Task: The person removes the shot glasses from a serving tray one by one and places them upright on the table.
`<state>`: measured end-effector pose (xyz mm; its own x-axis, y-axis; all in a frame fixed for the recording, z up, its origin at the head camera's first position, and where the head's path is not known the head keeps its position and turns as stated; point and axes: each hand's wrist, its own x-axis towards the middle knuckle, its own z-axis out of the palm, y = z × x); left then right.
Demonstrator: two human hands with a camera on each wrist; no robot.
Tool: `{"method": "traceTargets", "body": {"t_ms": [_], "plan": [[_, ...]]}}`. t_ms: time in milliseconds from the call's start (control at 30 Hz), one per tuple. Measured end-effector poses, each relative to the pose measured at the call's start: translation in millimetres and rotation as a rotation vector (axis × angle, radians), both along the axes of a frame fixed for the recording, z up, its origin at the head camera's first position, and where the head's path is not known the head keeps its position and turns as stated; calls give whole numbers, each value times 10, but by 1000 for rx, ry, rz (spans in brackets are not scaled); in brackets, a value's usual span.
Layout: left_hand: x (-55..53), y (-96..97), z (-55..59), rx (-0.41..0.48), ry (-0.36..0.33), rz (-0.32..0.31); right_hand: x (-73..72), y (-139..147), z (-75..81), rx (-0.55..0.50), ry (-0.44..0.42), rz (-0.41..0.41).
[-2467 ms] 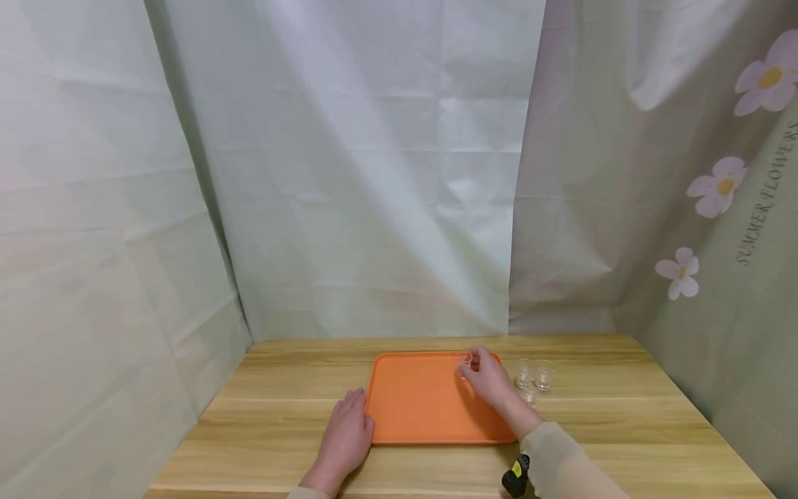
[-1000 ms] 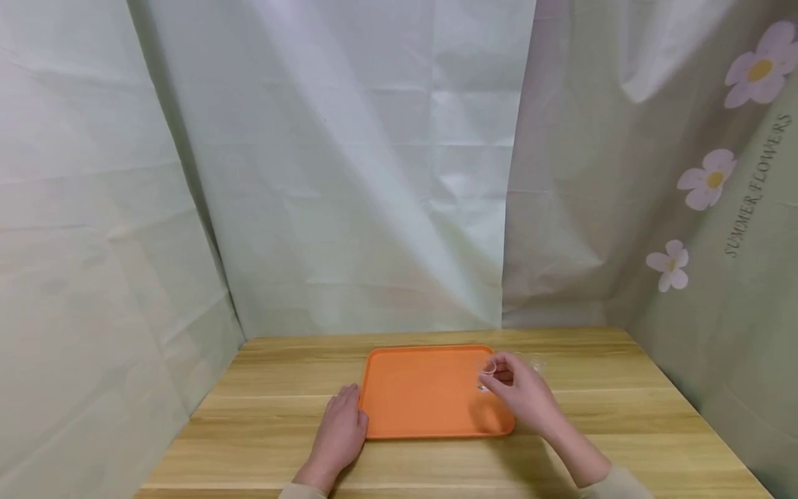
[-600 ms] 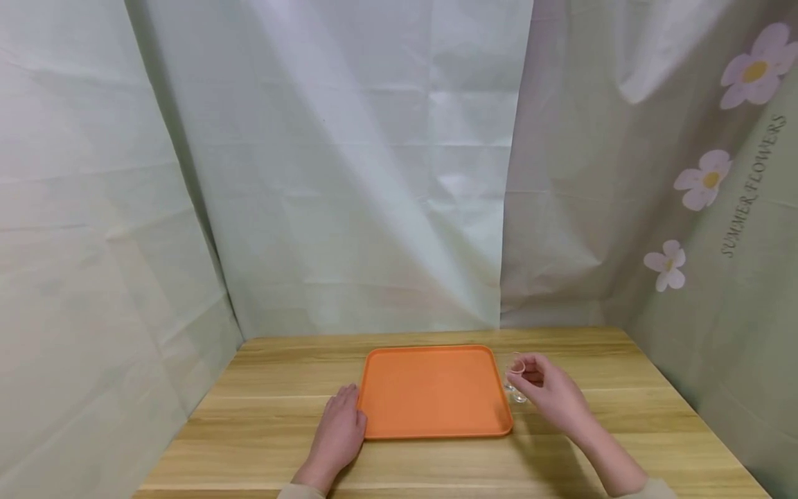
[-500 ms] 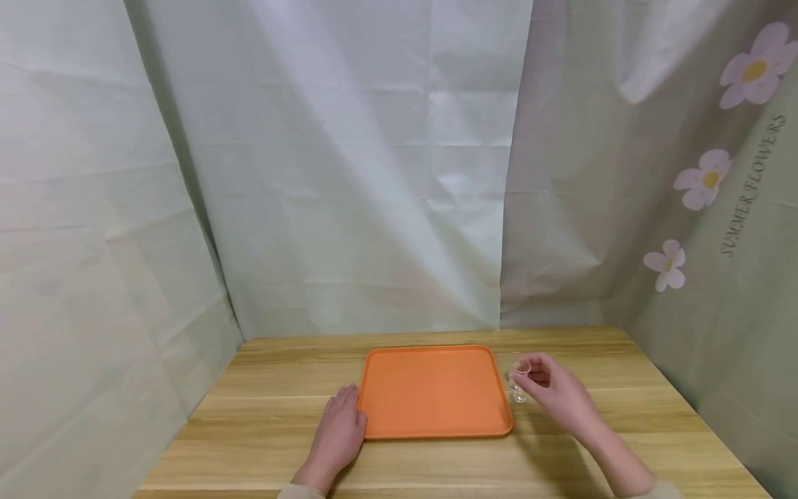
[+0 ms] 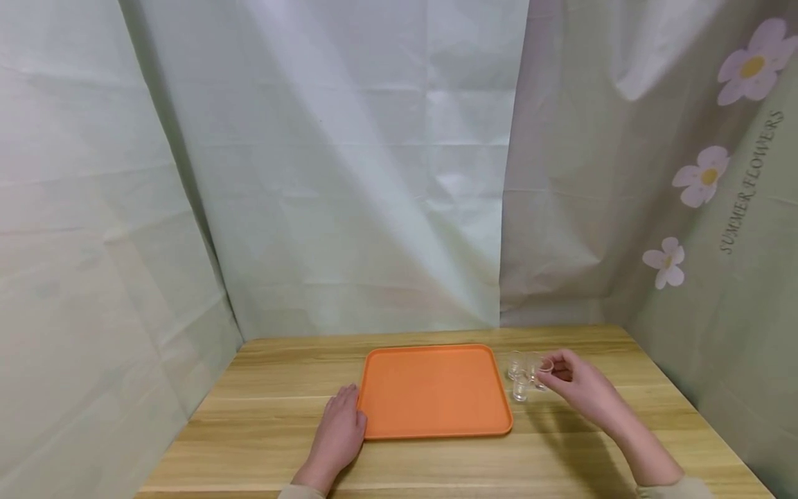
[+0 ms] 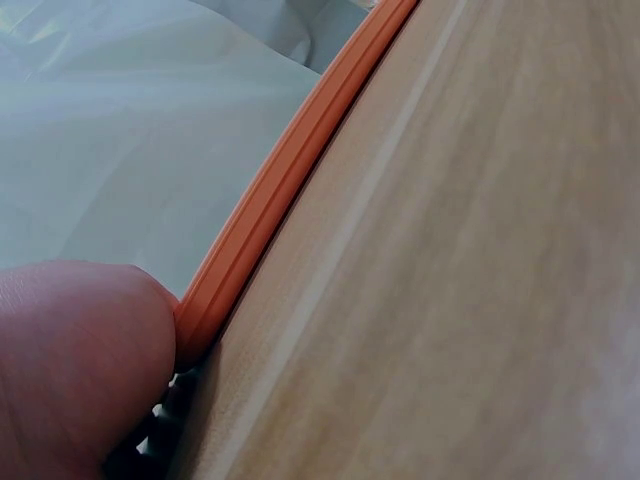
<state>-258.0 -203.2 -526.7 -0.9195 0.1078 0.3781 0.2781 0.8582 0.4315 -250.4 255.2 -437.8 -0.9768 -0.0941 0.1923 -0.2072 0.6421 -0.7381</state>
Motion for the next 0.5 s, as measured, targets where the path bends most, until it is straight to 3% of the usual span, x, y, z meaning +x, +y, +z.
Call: {"method": "traceTargets", "body": {"t_ms": [367,500], "plan": [[-3,2,-17,5,-33,7,-75,85,-177,-11,-2,-33],[-7,3,-19,13,-1,6,-123,102,-273,-11,7,-42]]}}
